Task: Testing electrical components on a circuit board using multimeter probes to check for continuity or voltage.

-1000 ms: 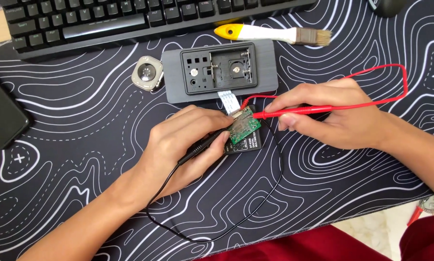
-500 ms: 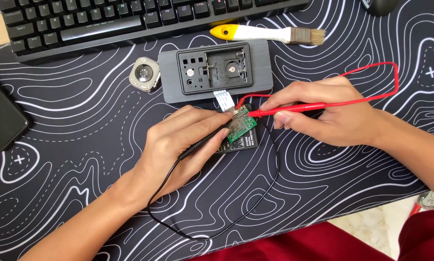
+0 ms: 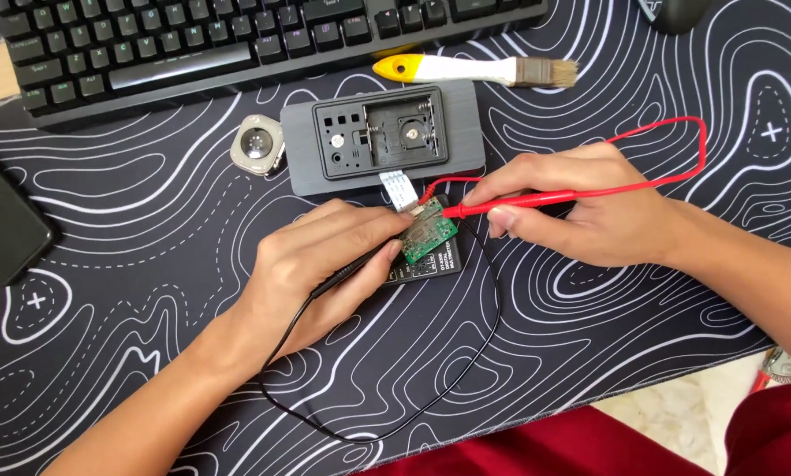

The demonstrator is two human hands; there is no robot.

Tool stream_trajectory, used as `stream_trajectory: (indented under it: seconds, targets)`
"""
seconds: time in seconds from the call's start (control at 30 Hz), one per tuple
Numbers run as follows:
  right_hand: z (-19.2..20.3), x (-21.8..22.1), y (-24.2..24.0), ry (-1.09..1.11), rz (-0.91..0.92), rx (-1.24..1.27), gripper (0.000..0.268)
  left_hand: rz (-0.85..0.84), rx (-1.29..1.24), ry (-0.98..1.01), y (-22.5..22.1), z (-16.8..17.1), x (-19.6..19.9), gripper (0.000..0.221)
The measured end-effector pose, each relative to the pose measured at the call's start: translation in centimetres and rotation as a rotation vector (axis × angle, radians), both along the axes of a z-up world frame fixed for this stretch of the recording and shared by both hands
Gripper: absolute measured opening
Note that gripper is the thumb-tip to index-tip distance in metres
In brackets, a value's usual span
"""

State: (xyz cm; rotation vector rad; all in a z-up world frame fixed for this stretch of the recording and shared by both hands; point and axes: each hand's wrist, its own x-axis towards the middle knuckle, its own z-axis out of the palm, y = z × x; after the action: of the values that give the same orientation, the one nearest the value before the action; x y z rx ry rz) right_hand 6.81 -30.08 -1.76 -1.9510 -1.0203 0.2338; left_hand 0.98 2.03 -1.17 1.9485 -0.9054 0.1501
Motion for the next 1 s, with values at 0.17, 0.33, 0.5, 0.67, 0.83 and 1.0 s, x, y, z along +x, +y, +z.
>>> stream_trajectory:
  seconds: [0.17,0.33,0.5,0.67,0.83,1.0]
  targets:
    - [0.12,0.08,0.06,-0.009,0.013,0.017,0.029,-0.014,-0.005,0.006,0.10,0.00,0.01,0.020]
    - [0.01,0.12,0.01,-0.011,0.009,0.007,0.029,-0.028,-0.003,0.011,0.14,0.08,0.14,0.017]
    - [0.13,0.09,0.07,-0.029,0.005,0.007,0.028,-0.013,0.012,-0.035,-0.03,-0.08,0.14,0.019]
    - [0.07,0.01,0.06,-0.011,0.002,0.005,0.028,-0.025,0.014,-0.031,0.17,-0.19,0.09,0.022]
    - [0.13,0.12,0.01,-0.015,0.000,0.009,0.030,-0.056,0.018,-0.042,0.13,-0.34,0.00,0.023]
    - [0.06,0.06,0.09,0.002,0.005,0.018,0.029,0.031,0.047,-0.049,-0.28,-0.38,-0.31,0.027]
